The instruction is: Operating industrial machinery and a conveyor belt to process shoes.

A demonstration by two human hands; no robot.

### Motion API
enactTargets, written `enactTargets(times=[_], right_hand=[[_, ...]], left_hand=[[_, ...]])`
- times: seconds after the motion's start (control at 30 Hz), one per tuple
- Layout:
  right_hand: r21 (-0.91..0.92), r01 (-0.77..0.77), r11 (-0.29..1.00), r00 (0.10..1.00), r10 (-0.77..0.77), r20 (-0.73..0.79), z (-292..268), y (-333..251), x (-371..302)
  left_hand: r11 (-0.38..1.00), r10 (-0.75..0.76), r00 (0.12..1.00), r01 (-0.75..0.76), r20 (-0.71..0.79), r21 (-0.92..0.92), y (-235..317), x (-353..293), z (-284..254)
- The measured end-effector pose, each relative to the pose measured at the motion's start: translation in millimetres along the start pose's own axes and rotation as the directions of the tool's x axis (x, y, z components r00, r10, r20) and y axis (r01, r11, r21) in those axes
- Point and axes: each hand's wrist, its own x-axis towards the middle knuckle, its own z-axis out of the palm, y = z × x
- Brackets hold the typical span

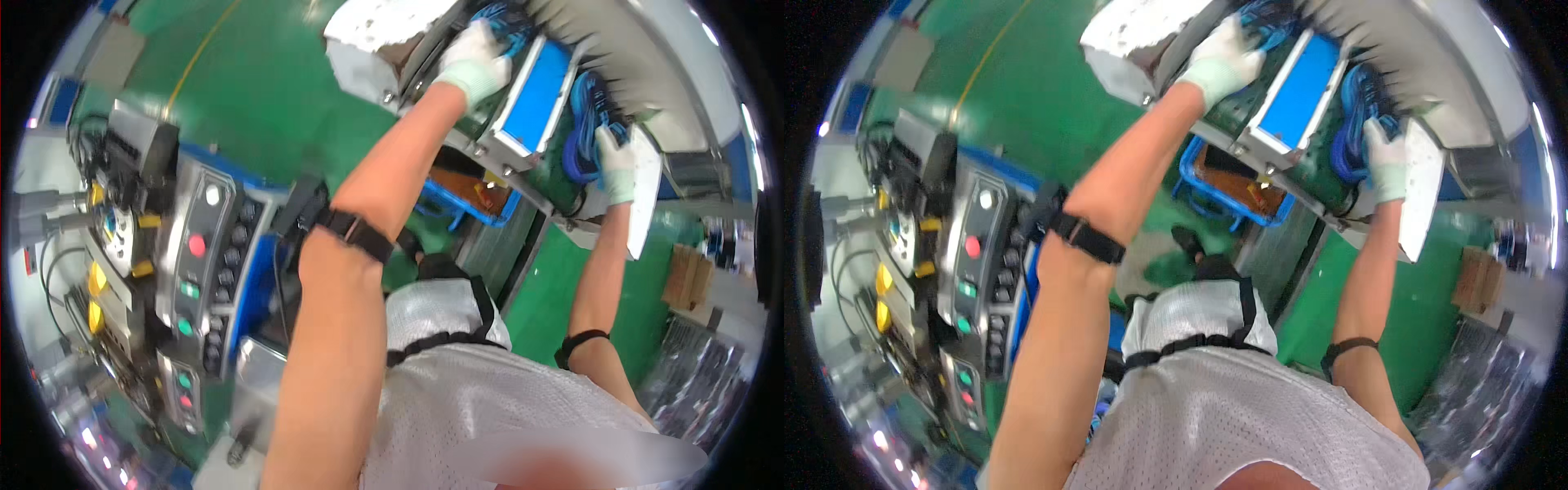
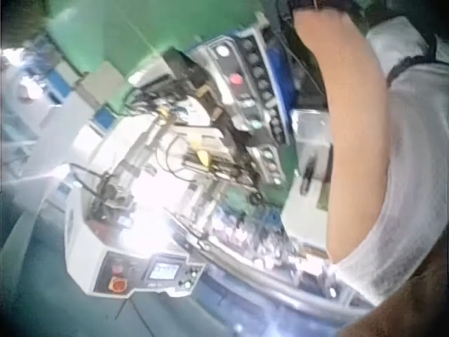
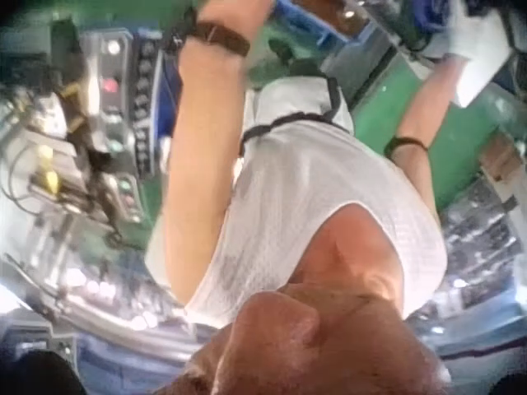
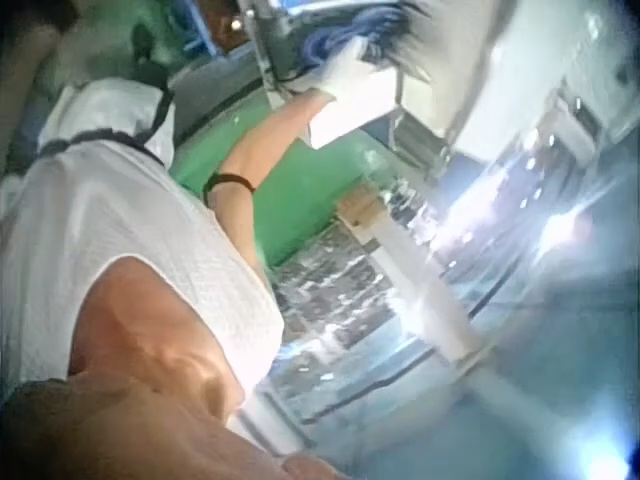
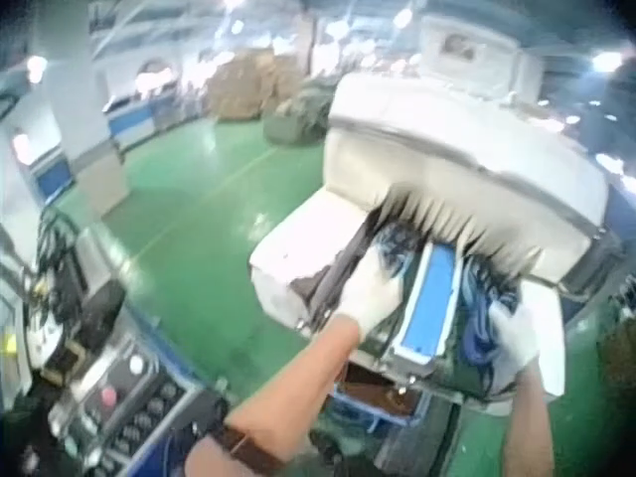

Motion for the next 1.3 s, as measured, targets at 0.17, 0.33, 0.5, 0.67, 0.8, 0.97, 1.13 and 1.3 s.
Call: enactTargets(times=[0.17, 0.33, 0.5, 0.67, 0.8, 0.97, 1.13, 1.3], right_hand=[[-0.596, 0.094, 0.797, 0.923, -0.294, -0.248, -6, 15, 75], [0.357, 0.464, 0.811, 0.842, -0.528, 0.106, 58, -206, -136], [0.478, -0.098, 0.873, 0.079, -0.472, 0.878, 132, -204, -271], [0.496, 0.047, 0.867, -0.396, -0.440, 0.806, 169, -240, -373], [0.521, 0.261, 0.813, -0.482, -0.357, 0.800, 184, -261, -428], [0.459, 0.561, 0.689, -0.471, -0.190, 0.861, 182, -256, -425], [0.334, 0.794, 0.507, -0.496, 0.225, 0.838, 214, -243, -377], [0.419, 0.800, 0.430, -0.553, 0.258, 0.792, 234, -266, -368]], left_hand=[[0.994, -0.020, 0.944, 0.054, 0.329, -0.094, -6, -92, -50], [0.883, -0.460, 0.881, 0.443, 0.106, 0.156, -17, -420, -192], [0.286, -0.951, 0.247, 0.931, -0.187, -0.228, 154, -694, -222], [-0.015, -0.997, 0.037, 0.769, 0.069, -0.639, 292, -775, -145], [-0.059, -0.977, 0.071, 0.816, 0.201, -0.575, 293, -832, -80], [-0.114, -0.925, 0.135, 0.793, 0.355, -0.599, 297, -879, -75], [-0.191, -0.835, 0.222, 0.741, 0.504, -0.644, 297, -897, -75], [-0.234, -0.834, 0.301, 0.565, 0.462, -0.791, 287, -867, -41]])
